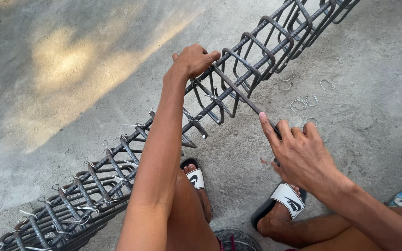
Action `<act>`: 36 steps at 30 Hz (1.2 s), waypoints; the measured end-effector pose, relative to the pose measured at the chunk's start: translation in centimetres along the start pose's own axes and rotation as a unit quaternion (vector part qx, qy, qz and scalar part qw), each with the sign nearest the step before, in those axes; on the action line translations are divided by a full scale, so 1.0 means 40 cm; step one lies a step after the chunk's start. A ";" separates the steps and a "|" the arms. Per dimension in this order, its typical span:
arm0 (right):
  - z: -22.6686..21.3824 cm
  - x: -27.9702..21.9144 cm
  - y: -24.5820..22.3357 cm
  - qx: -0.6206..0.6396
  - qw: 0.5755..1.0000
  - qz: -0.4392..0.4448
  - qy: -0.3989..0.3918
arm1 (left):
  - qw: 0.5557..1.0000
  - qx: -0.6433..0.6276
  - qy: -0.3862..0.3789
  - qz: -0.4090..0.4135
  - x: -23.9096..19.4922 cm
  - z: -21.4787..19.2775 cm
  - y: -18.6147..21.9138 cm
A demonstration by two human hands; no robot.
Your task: Securing rebar intersections with wire ties using a manual twisting hook tool
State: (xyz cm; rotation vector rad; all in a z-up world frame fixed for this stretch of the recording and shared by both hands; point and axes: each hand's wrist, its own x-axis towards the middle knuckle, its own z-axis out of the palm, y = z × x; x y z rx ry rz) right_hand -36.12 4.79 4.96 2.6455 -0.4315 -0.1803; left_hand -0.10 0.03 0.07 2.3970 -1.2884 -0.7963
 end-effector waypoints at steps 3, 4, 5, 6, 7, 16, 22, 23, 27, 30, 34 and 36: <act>0.009 -0.002 0.002 -0.004 0.999 0.008 0.049 | 1.000 -0.010 -0.009 -0.015 -0.002 0.001 0.000; 0.008 -0.002 0.007 0.011 0.996 0.015 0.091 | 0.999 -0.016 -0.009 -0.031 -0.004 0.000 -0.003; 0.016 -0.005 0.009 0.010 0.996 0.017 0.090 | 0.999 -0.015 -0.010 -0.029 -0.011 -0.001 0.004; 0.023 -0.003 0.011 0.058 0.994 0.019 0.093 | 0.999 -0.027 -0.009 -0.037 -0.019 -0.008 0.007; 0.029 0.000 0.013 0.106 0.990 0.020 0.095 | 0.998 -0.040 -0.008 -0.045 -0.027 -0.014 0.010; 0.065 -0.008 -0.026 0.184 0.971 0.095 0.118 | 0.994 -0.083 0.020 -0.070 0.014 0.031 -0.057; 0.036 0.002 -0.011 0.236 0.961 0.110 0.091 | 0.991 -0.102 0.018 -0.080 0.023 0.033 -0.057; 0.035 0.006 -0.009 0.235 0.962 0.108 0.091 | 0.991 -0.103 0.019 -0.080 0.014 0.028 -0.052; 0.022 0.006 0.001 0.280 0.950 0.117 0.067 | 0.988 -0.123 0.000 -0.097 0.023 0.048 -0.050; 0.019 0.010 0.013 0.303 0.944 0.123 0.048 | 0.987 -0.132 -0.004 -0.096 0.074 0.075 -0.063; 0.017 0.010 0.016 0.321 0.937 0.129 0.040 | 0.983 -0.162 -0.016 -0.091 0.064 0.074 -0.054; 0.013 0.020 0.034 0.359 0.927 0.096 0.054 | 0.975 -0.212 -0.023 -0.060 0.004 0.034 -0.028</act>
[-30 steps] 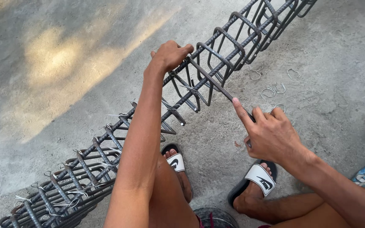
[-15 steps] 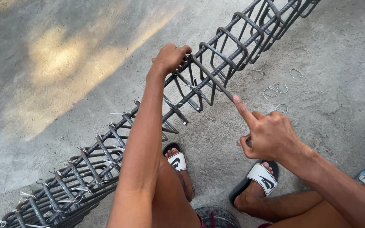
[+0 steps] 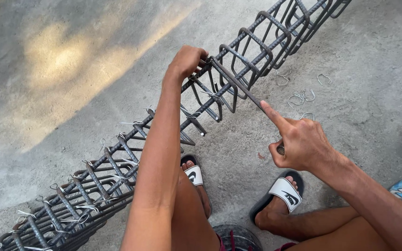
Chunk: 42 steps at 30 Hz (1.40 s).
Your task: Securing rebar intersections with wire ties using a manual twisting hook tool
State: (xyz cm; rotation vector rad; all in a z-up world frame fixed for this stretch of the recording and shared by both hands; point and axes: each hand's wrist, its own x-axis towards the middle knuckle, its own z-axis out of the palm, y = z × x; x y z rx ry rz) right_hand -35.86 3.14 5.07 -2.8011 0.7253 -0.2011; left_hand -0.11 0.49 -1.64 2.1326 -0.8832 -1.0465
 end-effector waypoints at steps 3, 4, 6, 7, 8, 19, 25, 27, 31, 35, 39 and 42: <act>-0.023 0.008 -0.006 0.066 0.998 -0.018 -0.013 | 0.999 -0.043 -0.012 0.020 -0.047 -0.012 0.019; -0.033 0.013 -0.009 0.087 0.996 0.000 -0.021 | 0.999 -0.036 -0.009 0.015 -0.049 -0.015 0.027; -0.045 0.024 -0.014 0.116 0.993 0.014 -0.028 | 1.000 0.017 -0.012 0.024 -0.024 -0.019 0.016; -0.051 0.025 -0.015 0.147 0.988 0.027 -0.037 | 0.997 0.069 -0.014 0.031 -0.014 -0.015 0.007; -0.045 0.027 -0.011 0.146 0.988 0.030 -0.035 | 0.997 0.070 -0.017 0.033 -0.031 -0.021 0.020; -0.075 0.007 -0.046 -0.286 0.948 -0.120 0.066 | 0.985 0.126 0.085 0.079 -0.002 -0.019 0.019; -0.099 0.012 -0.052 -0.473 0.866 -0.161 0.002 | 0.976 0.137 0.079 0.146 0.008 -0.009 0.042; -0.102 0.007 -0.065 -0.494 0.854 -0.164 -0.010 | 0.975 0.138 0.083 0.154 0.002 0.001 0.052; -0.096 0.003 -0.057 -0.519 0.839 -0.160 -0.021 | 0.979 0.130 0.099 0.125 -0.010 0.009 0.056; -0.030 -0.008 -0.030 -0.475 0.866 -0.137 -0.070 | 0.982 0.148 0.087 0.072 -0.059 -0.005 0.062; 0.021 -0.018 -0.020 -0.337 0.931 -0.060 -0.122 | 0.988 0.126 0.070 0.050 -0.068 -0.002 0.055; 0.043 -0.030 -0.006 -0.276 0.956 -0.056 -0.089 | 0.993 0.091 0.049 0.049 -0.038 0.013 0.033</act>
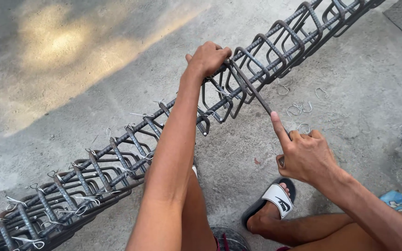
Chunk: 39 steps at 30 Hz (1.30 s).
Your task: Securing rebar intersections with wire ties using a manual twisting hook tool
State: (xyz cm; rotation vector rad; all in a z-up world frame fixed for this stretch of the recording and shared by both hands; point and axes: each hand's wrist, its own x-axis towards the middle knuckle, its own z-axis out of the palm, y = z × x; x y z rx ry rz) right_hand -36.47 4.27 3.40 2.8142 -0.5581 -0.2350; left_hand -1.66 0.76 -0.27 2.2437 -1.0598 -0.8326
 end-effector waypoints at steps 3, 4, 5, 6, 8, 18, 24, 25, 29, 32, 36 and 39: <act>0.019 0.000 0.003 0.061 0.998 0.007 0.011 | 0.999 -0.044 -0.014 -0.012 0.014 0.009 -0.024; 0.026 0.003 0.009 0.077 0.997 0.012 0.004 | 0.998 -0.065 -0.017 -0.020 0.023 0.009 -0.021; 0.033 0.000 0.013 0.078 0.997 0.017 0.003 | 0.998 -0.063 -0.020 -0.017 0.036 0.016 -0.024; 0.038 0.000 0.017 0.099 0.995 0.014 0.009 | 0.996 -0.084 -0.016 -0.018 0.042 0.018 -0.037; 0.050 0.003 0.022 0.124 0.992 0.007 0.015 | 0.994 -0.103 -0.010 -0.022 0.035 0.013 -0.049; 0.064 0.004 0.046 0.202 0.979 0.010 -0.003 | 0.958 -0.277 -0.060 -0.053 0.006 -0.013 -0.037; 0.068 0.006 0.054 0.215 0.976 0.014 -0.010 | 0.954 -0.283 -0.048 -0.082 0.035 -0.003 -0.055; 0.072 0.004 0.054 0.211 0.977 0.010 -0.004 | 0.952 -0.288 -0.050 -0.085 0.044 0.003 -0.061; 0.090 0.008 0.047 0.180 0.984 0.010 0.002 | 0.963 -0.259 -0.038 -0.071 0.039 -0.002 -0.056; 0.109 0.009 0.041 0.119 0.991 0.001 0.065 | 0.985 -0.156 -0.042 -0.057 0.045 -0.001 -0.067; 0.112 -0.001 0.033 0.076 0.968 0.009 0.238 | 0.980 -0.191 -0.055 0.016 0.074 0.004 -0.128; 0.120 0.006 0.044 0.069 0.958 0.002 0.280 | 0.981 -0.175 -0.076 0.047 0.085 -0.006 -0.121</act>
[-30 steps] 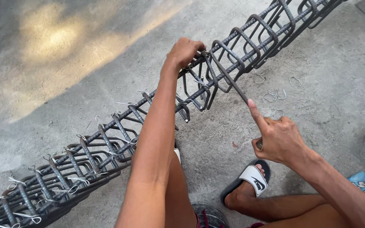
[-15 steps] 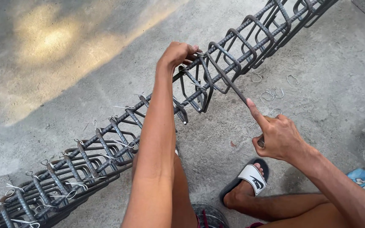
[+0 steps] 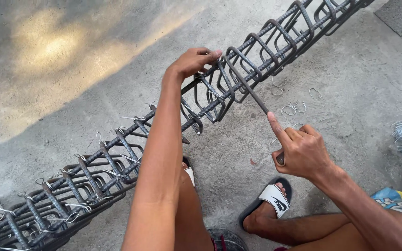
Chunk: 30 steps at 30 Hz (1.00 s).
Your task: Securing rebar intersections with wire ties using a manual twisting hook tool
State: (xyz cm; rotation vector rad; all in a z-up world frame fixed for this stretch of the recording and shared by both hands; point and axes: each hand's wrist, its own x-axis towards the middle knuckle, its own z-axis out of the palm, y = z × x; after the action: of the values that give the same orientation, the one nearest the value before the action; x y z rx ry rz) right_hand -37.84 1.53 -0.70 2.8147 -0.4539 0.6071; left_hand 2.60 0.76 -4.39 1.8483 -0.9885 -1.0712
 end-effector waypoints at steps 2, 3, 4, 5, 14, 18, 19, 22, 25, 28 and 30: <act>-0.021 0.007 -0.006 0.005 1.000 -0.007 0.013 | 1.000 0.009 -0.020 0.002 -0.002 0.005 0.001; -0.042 0.029 -0.009 0.030 0.999 0.007 0.019 | 0.999 0.015 -0.034 -0.005 -0.005 -0.003 0.011; -0.063 0.051 -0.013 0.054 0.998 0.022 0.024 | 0.998 0.021 -0.049 -0.013 -0.010 -0.010 0.022; -0.054 0.054 0.000 0.056 0.998 0.021 0.027 | 0.999 0.023 -0.046 -0.013 -0.047 -0.020 0.055; -0.075 0.098 0.034 0.159 0.977 0.134 0.037 | 0.922 0.387 0.005 -0.018 -0.229 0.065 0.232; -0.080 0.100 0.024 0.174 0.974 0.146 0.021 | 0.904 0.427 0.006 -0.034 -0.238 0.082 0.204; -0.084 0.103 0.025 0.179 0.972 0.149 0.012 | 0.906 0.421 0.003 -0.036 -0.236 0.080 0.206; -0.096 0.114 0.011 0.177 0.971 0.160 0.011 | 0.903 0.426 -0.029 -0.047 -0.220 0.080 0.186; -0.103 0.122 0.011 0.186 0.968 0.168 0.004 | 0.905 0.424 -0.012 -0.034 -0.226 0.084 0.194; -0.104 0.119 0.016 0.188 0.966 0.176 -0.005 | 0.895 0.443 -0.017 -0.047 -0.239 0.088 0.220; -0.113 0.119 0.012 0.191 0.965 0.182 -0.014 | 0.889 0.455 -0.018 -0.052 -0.245 0.090 0.229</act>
State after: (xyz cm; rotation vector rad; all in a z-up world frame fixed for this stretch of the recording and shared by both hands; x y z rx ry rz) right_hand -35.51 1.14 5.44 3.1263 -0.9685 0.8003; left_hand -6.26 4.90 5.47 2.6424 -1.6062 -0.7318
